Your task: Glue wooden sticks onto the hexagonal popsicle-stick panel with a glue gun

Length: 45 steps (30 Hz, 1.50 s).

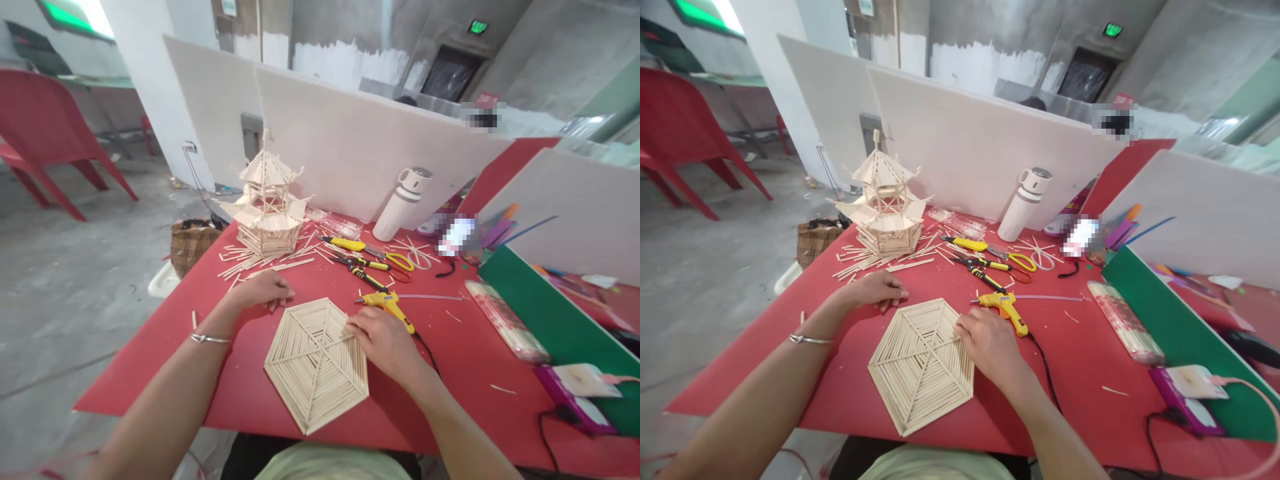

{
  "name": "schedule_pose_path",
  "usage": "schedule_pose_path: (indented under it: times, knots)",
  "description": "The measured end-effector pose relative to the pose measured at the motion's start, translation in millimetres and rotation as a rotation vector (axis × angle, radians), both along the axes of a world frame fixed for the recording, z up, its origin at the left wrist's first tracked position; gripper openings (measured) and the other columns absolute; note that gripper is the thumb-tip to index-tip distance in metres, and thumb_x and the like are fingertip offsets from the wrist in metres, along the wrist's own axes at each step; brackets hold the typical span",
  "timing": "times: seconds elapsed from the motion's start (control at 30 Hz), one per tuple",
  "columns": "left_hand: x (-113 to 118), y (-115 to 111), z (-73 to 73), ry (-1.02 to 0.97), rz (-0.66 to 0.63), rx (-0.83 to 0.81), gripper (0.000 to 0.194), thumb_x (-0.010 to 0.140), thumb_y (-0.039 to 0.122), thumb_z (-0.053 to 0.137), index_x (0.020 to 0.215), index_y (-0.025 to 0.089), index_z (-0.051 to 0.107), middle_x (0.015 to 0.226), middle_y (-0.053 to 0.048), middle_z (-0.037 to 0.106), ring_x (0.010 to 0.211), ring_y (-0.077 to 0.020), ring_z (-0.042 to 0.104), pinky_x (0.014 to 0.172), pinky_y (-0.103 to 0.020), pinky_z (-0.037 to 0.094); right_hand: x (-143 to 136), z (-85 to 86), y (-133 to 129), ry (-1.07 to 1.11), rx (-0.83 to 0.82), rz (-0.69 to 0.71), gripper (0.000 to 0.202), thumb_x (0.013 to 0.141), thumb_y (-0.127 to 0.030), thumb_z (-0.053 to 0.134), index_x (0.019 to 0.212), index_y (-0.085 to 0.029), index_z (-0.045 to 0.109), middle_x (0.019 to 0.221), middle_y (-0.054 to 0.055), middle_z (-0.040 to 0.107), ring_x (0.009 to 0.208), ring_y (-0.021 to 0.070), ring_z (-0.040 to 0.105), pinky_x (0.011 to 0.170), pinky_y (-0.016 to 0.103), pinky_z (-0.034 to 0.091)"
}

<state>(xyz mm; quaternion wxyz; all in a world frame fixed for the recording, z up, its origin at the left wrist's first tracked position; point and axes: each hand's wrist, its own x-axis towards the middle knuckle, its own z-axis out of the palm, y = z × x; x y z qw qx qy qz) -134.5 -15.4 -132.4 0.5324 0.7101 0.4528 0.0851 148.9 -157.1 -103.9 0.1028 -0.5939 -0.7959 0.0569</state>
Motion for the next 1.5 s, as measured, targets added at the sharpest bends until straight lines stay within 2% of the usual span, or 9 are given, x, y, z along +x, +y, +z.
schedule_pose_path:
  times: [0.2,0.37,0.47,0.57,0.67,0.93,1.07,1.23,1.5]
  knots:
    - [0,-2,2.6,0.009,0.104,-0.016,0.046,0.073,0.06,0.068,0.071,0.014,0.065,0.062,-0.002,0.063,0.047,-0.0102,0.055,0.044,-0.021,0.035,11,-14.3,-44,0.166,-0.029,-0.036,0.02,0.1,-0.032,0.051,0.097,-0.027,0.07,0.091,0.0,0.069,0.085,0.0157,0.064,0.07,0.026,0.038]
    - [-2,-25,11.6,0.1,0.301,0.32,0.042,0.078,0.056,0.062,0.067,0.015,0.063,0.057,0.001,0.056,0.053,-0.0098,0.047,0.052,-0.023,0.036,27,-31.2,-65,0.141,-0.048,-0.157,0.034,0.098,-0.047,0.051,0.077,-0.024,0.064,0.078,0.001,0.068,0.072,0.0173,0.064,0.062,0.028,0.034]
    - [-5,-45,22.0,0.167,0.313,0.431,0.038,0.078,0.052,0.061,0.066,0.016,0.064,0.057,0.002,0.055,0.056,-0.0107,0.047,0.055,-0.023,0.035,31,-35.6,-66,0.095,-0.111,-0.234,0.041,0.096,-0.054,0.051,0.071,-0.024,0.061,0.073,0.001,0.07,0.067,0.0187,0.064,0.058,0.029,0.029]
    - [-5,-64,35.3,0.268,0.261,0.328,0.035,0.074,0.05,0.064,0.067,0.015,0.067,0.057,0.0,0.06,0.056,-0.0124,0.052,0.053,-0.023,0.037,31,-35.0,-62,0.111,-0.207,-0.281,0.041,0.095,-0.055,0.052,0.071,-0.024,0.063,0.074,0.004,0.072,0.069,0.0212,0.066,0.057,0.029,0.028]
    - [-1,-82,44.6,0.342,0.32,0.15,0.034,0.072,0.049,0.065,0.07,0.015,0.068,0.061,-0.004,0.067,0.059,-0.016,0.061,0.053,-0.023,0.043,30,-34.2,-56,0.24,-0.285,-0.285,0.04,0.096,-0.052,0.051,0.073,-0.024,0.067,0.079,0.006,0.075,0.074,0.0224,0.068,0.058,0.029,0.031]
    - [6,-111,40.5,0.271,0.567,-0.089,0.035,0.065,0.048,0.074,0.068,0.015,0.065,0.069,-0.008,0.072,0.062,-0.0199,0.07,0.056,-0.027,0.053,34,-46.4,-47,0.627,-0.446,-0.277,0.035,0.091,-0.046,0.053,0.071,-0.022,0.067,0.06,0.002,0.071,0.059,0.0161,0.068,0.06,0.024,0.042]
    - [13,-114,42.4,0.272,0.548,-0.112,0.035,0.068,0.048,0.075,0.066,0.014,0.065,0.07,-0.01,0.074,0.062,-0.0194,0.07,0.051,-0.024,0.048,33,-48.8,-43,0.583,-0.459,-0.304,0.028,0.088,-0.043,0.058,0.073,-0.021,0.068,0.061,0.001,0.072,0.059,0.0146,0.069,0.059,0.022,0.043]
    - [28,-111,43.8,0.336,0.525,-0.037,0.034,0.069,0.043,0.075,0.06,0.013,0.063,0.061,-0.009,0.071,0.055,-0.0172,0.067,0.049,-0.023,0.046,30,-38.9,-38,0.465,-0.393,-0.323,0.032,0.083,-0.044,0.063,0.062,-0.022,0.067,0.053,0.002,0.068,0.063,0.0171,0.068,0.059,0.024,0.04]
    - [32,-107,38.3,0.353,0.451,0.024,0.03,0.062,0.029,0.08,0.051,0.014,0.056,0.047,-0.004,0.062,0.048,-0.0147,0.06,0.045,-0.023,0.042,25,-27.6,-35,0.356,-0.359,-0.31,0.024,0.075,-0.024,0.057,0.052,-0.021,0.065,0.051,0.003,0.067,0.061,0.0151,0.066,0.056,0.023,0.038]
